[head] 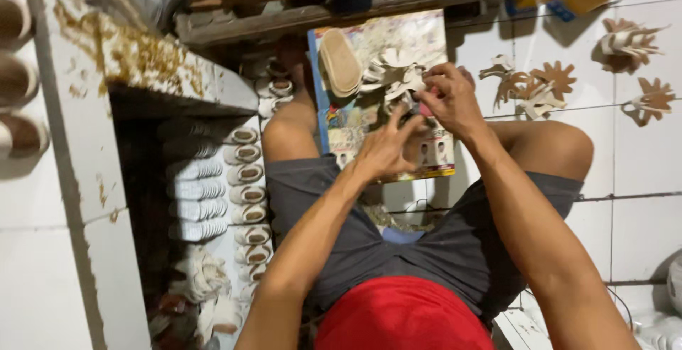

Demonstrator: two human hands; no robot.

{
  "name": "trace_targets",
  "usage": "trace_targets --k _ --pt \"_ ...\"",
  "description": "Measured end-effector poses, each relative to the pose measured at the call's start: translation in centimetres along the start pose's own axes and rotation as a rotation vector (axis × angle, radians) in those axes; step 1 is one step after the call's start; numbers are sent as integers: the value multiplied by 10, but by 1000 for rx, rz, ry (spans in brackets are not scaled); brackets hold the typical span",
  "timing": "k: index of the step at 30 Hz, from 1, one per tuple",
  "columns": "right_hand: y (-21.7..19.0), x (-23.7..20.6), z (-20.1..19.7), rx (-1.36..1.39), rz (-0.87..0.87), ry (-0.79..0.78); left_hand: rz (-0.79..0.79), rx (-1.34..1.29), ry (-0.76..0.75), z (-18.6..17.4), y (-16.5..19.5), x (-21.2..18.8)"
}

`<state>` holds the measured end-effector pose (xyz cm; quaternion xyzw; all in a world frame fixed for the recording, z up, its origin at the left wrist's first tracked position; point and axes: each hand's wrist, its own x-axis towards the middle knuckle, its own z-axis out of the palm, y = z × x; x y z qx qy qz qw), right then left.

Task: The person sits on the floor and assembles sandals by hand. They pick up a sandal sole, place a star-shaped strap piece over it, and fold the strap arms around the sole to form the upper. The person repeats this process for multiple sandals, handling each one individually.

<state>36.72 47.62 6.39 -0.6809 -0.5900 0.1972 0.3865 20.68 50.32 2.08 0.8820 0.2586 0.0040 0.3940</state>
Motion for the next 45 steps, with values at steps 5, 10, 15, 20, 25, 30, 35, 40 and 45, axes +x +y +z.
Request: trace_targets --k 5,10,15,20,25,30,35,40,45 --pt "37 10 -36 679 379 445 20 74 -47 -13 -4 54" --pt "68 -40 -115 150 190 686 33 -94 68 -4 -1 45" --pt "35 -113 -79 -407 41 158 -187 -1438 352 -8 3 -5" --pt "-21 -166 9 -128 -58 101 20 -1535 490 -16 35 -76" --pt "-57 -205 17 -38 -254 397 139 -1245 399 -15 89 -136" --pt "-75 -230 7 -19 -329 460 203 -1102 336 -13 108 -164" --pt "-81 -242 7 -73 -359 469 194 -1109 321 -4 106 -173" --pt "-88 -238 7 -67 -332 440 186 -1068 307 -11 103 -178" --pt "-92 -235 11 -75 -316 411 190 -1036 336 -15 104 -177"
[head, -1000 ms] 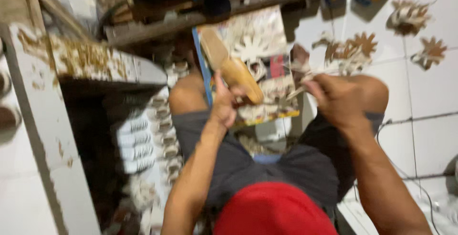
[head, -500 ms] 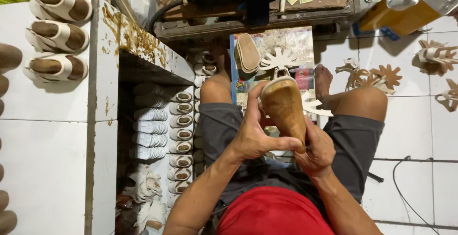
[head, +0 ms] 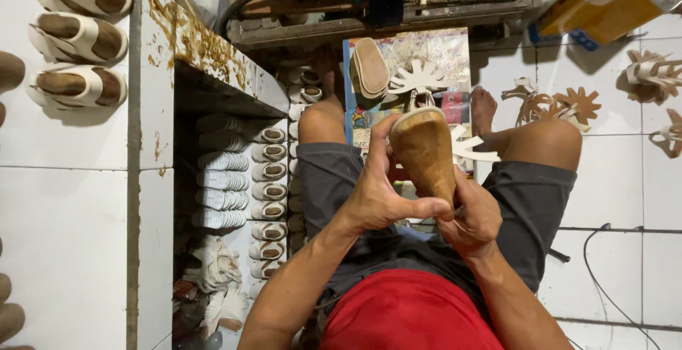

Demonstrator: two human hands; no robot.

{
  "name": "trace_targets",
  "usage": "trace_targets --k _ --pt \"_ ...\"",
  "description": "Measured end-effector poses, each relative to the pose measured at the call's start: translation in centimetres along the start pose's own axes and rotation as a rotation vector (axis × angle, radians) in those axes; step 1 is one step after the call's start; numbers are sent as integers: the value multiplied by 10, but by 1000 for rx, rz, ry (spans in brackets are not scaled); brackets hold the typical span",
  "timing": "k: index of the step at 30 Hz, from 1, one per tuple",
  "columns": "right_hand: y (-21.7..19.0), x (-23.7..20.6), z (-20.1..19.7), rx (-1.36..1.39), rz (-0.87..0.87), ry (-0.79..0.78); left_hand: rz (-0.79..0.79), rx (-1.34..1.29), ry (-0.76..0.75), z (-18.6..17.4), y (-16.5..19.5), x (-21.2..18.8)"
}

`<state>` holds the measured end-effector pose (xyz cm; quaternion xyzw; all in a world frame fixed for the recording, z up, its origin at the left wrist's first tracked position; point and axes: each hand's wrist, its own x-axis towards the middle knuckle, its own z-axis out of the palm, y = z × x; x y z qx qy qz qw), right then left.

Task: The person sits on the floor and assembles sandals by hand. They pick up a sandal sole, place a star-shaped strap piece over it, and fold the strap arms around the sole to form the upper. The person repeats this process for multiple sandals, handling each one individually.

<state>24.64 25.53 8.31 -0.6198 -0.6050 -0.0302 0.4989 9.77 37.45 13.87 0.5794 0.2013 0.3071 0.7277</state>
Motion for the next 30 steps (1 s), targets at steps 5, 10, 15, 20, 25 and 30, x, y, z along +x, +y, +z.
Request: trace_targets --k 5,10,15,20,25,30 --pt "13 -1 -14 -93 200 -181 -146 -397 200 -24 -8 10" --pt "24 3 -35 110 633 66 -149 -434 242 -52 -27 14" --pt "-10 2 -21 179 251 97 -214 -426 291 -39 -69 14" --pt "-29 14 3 40 102 -54 -265 -713 233 -29 -102 -12" --pt "-21 14 6 -34 -33 -22 -281 -827 213 -23 -107 -27" --pt "-8 2 13 -81 -123 4 -222 -508 91 -20 -83 -10"
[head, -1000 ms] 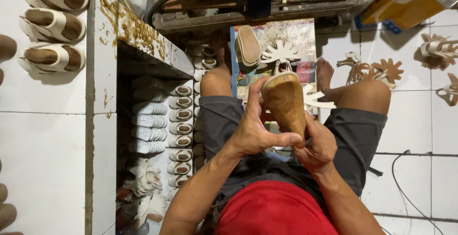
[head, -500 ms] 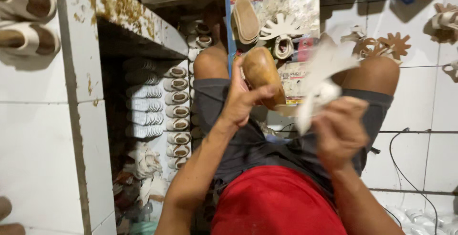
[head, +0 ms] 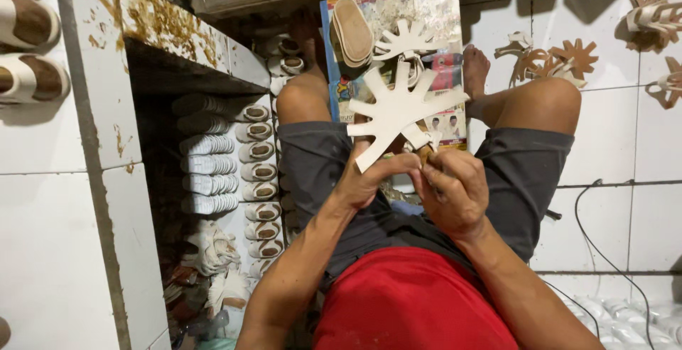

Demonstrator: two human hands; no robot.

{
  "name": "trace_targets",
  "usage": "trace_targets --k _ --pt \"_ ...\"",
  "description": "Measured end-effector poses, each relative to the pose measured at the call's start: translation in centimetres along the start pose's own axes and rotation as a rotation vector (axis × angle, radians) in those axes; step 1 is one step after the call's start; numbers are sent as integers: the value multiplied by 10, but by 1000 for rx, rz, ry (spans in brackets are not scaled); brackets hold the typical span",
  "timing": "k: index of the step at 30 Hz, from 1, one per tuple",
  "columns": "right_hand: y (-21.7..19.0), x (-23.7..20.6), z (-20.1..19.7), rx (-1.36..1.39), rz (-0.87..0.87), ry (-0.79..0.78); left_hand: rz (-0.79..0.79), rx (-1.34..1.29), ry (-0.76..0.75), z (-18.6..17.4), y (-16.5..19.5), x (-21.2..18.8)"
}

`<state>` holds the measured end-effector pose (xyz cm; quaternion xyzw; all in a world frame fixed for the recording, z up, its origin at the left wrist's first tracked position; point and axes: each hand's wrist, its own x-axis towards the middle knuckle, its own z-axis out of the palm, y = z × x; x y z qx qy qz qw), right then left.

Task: The person sits on the floor and assembles sandals by hand. They pick up a sandal sole, place a star-shaped strap piece over it, and fold the strap arms around the sole to form the upper. The person repeats this process for multiple sandals, handling each one individually.

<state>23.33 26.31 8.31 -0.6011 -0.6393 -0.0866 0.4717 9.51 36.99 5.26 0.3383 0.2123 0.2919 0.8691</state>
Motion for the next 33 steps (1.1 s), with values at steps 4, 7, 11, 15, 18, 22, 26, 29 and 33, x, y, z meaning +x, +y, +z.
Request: trace_targets --k 4,7,11,15,18,22,26,29,33 --pt "4 -9 2 6 5 -7 31 120 37 18 14 3" --pt "2 -7 -2 31 -12 -39 34 239 -1 20 19 3" --pt "-3 10 -18 176 44 -136 -26 376 -35 13 23 0" --pt "0 30 -40 110 344 2 17 494 -71 9 20 -9" --pt "5 34 -48 455 829 -180 -11 623 -97 12 13 -27" --pt "8 22 -48 614 1228 -544 77 801 -204 10 5 -52" --pt "0 -1 -43 820 1355 -490 -99 591 -119 6 -3 -68" --pt "-9 -16 -43 775 1357 -473 -61 656 -144 7 -4 -76" --pt "-24 -34 -47 795 1425 -452 -172 555 -116 18 1 -91"
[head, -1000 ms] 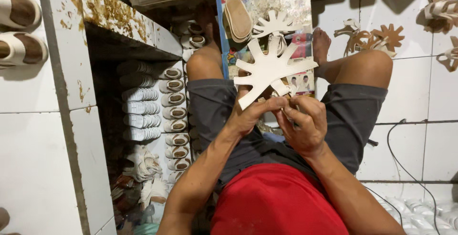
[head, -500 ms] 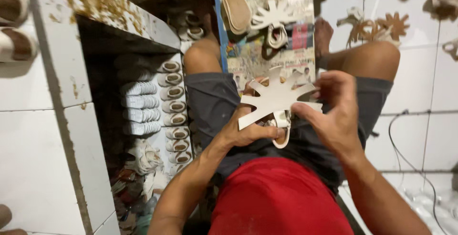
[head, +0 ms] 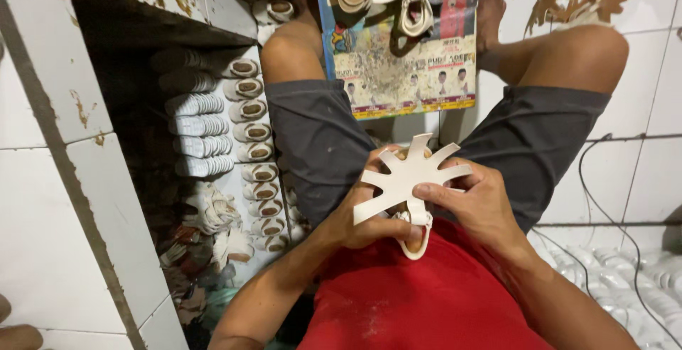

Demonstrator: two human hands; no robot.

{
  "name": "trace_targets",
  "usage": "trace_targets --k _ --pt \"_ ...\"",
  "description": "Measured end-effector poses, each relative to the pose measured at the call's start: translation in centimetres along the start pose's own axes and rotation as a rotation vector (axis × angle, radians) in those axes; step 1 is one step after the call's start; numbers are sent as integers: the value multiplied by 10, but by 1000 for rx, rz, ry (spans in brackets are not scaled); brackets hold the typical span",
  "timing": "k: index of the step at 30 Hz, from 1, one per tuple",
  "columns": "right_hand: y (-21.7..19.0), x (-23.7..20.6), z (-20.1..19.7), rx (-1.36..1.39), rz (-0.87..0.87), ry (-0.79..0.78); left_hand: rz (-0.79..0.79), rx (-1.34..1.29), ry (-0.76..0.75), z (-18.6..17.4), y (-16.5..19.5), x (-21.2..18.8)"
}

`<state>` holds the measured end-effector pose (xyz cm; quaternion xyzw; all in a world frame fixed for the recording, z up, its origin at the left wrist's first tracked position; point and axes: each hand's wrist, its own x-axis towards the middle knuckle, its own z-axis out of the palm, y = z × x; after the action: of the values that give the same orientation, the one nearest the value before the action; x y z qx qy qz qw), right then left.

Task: The person sits on the floor and assembles sandals by hand. They pick up a sandal sole, place a star-shaped strap piece over it, and fold the strap arms around the sole to form the upper. The person repeats this process for multiple sandals, handling each one individually.

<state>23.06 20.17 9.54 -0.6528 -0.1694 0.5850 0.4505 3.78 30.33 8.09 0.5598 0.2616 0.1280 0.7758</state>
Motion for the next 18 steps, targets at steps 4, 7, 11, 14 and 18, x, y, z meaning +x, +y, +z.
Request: trace_targets --k 4,7,11,14,18 --pt "11 -27 5 -27 7 -17 212 410 -24 8 18 -26" --pt "10 -52 8 -311 -114 26 274 401 -73 14 32 -42" --pt "0 -81 10 -289 -221 32 43 -106 -93 24 53 -69" --pt "-2 -82 13 -242 -495 -75 113 -5 -90 24 57 -76" --pt "-2 -68 16 -213 -404 -8 89 2 -58 18 48 -70"
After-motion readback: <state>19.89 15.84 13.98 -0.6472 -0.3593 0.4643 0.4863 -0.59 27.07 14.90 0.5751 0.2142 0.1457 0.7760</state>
